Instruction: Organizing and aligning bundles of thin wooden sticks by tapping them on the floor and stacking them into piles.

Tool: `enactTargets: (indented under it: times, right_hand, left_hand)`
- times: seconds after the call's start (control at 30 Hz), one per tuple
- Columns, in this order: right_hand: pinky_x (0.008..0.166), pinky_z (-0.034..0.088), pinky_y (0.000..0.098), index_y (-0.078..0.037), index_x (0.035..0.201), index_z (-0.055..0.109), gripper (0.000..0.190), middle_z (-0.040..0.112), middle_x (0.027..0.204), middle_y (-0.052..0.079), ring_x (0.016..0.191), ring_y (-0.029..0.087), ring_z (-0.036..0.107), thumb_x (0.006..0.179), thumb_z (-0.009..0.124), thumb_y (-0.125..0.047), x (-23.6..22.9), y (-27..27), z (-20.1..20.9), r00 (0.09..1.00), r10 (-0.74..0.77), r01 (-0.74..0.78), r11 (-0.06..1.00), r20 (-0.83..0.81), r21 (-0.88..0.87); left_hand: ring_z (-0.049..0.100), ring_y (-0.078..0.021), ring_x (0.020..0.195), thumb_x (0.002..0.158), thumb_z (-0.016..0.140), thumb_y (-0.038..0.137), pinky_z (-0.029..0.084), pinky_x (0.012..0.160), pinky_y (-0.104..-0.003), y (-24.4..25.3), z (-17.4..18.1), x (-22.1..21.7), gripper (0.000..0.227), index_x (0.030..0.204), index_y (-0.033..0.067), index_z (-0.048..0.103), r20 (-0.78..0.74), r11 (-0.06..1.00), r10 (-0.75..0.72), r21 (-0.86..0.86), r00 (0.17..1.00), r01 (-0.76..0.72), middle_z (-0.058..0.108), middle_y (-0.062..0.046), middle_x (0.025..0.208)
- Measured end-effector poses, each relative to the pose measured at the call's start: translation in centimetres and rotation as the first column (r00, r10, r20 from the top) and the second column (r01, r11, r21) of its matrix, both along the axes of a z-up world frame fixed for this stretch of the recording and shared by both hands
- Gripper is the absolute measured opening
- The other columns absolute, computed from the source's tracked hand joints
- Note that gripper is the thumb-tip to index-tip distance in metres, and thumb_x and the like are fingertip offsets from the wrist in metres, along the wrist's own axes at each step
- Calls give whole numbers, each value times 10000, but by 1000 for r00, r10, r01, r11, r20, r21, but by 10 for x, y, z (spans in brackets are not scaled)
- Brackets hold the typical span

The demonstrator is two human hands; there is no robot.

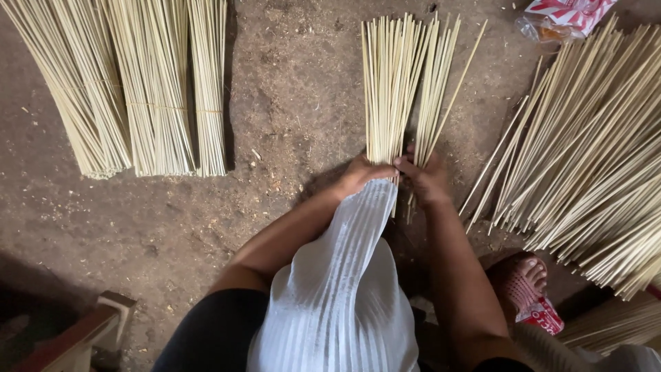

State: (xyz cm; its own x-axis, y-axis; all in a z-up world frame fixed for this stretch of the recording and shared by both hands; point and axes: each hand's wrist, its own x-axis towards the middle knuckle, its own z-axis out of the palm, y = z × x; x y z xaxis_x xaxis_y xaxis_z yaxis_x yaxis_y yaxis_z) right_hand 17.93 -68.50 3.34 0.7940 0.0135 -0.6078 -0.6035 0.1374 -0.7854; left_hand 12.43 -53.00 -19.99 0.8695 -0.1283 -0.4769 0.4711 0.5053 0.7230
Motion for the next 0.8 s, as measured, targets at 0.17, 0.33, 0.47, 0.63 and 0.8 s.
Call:
enactTargets:
  times: [0.17, 0.33, 0.47, 0.63, 0.8]
  right_hand:
    - [418, 474, 327, -5, 1089, 614, 462, 596, 721, 80, 533, 182, 614, 754, 919, -95, -1, -10, -20, 1000, 13, -11, 994, 16, -110]
    - [445, 468, 350, 24, 1084, 622, 408, 617, 741, 117, 574, 210, 624, 788, 883, -79, 2, -11, -29, 997, 77, -73, 987, 27, -145]
    - [460, 469, 356, 29, 1092, 615, 405, 621, 759, 125, 595, 223, 629, 790, 867, -69, 3, -39, -66, 995, 88, -80, 983, 45, -168]
    - [479, 487, 404, -6, 1072, 603, 307, 617, 761, 121, 632, 236, 658, 815, 762, -59, -5, -19, -28, 999, 38, -34, 986, 24, -165]
    - [477, 525, 360, -44, 1118, 569, 475, 604, 783, 99, 654, 205, 636, 776, 884, -141, -4, -16, -43, 999, -39, 39, 999, 5, 21]
  left_hand:
    - [706, -125, 863, 733, 950, 83, 559, 760, -322, 18, -25, -11, 362, 1036, 54, 754, 53, 996, -64, 72, 997, 60, 743, -73, 919]
    - [696, -134, 857, 716, 945, 21, 562, 759, -336, 13, 23, -1, 388, 1041, 9, 734, 48, 999, -7, 36, 999, 5, 732, -96, 907]
    - [722, -173, 812, 695, 938, -3, 567, 717, -335, 5, 67, 2, 362, 998, -6, 740, 34, 1000, 2, 18, 999, -3, 737, -124, 874]
    - [710, -181, 758, 660, 964, 9, 573, 662, -362, 6, 115, 14, 432, 1020, -31, 728, -2, 999, 21, 36, 1000, -21, 727, -138, 832]
    - [729, -147, 817, 653, 979, 21, 575, 714, -328, 9, -24, -11, 445, 1031, 12, 744, -13, 999, -11, 38, 1000, 11, 754, -96, 894]
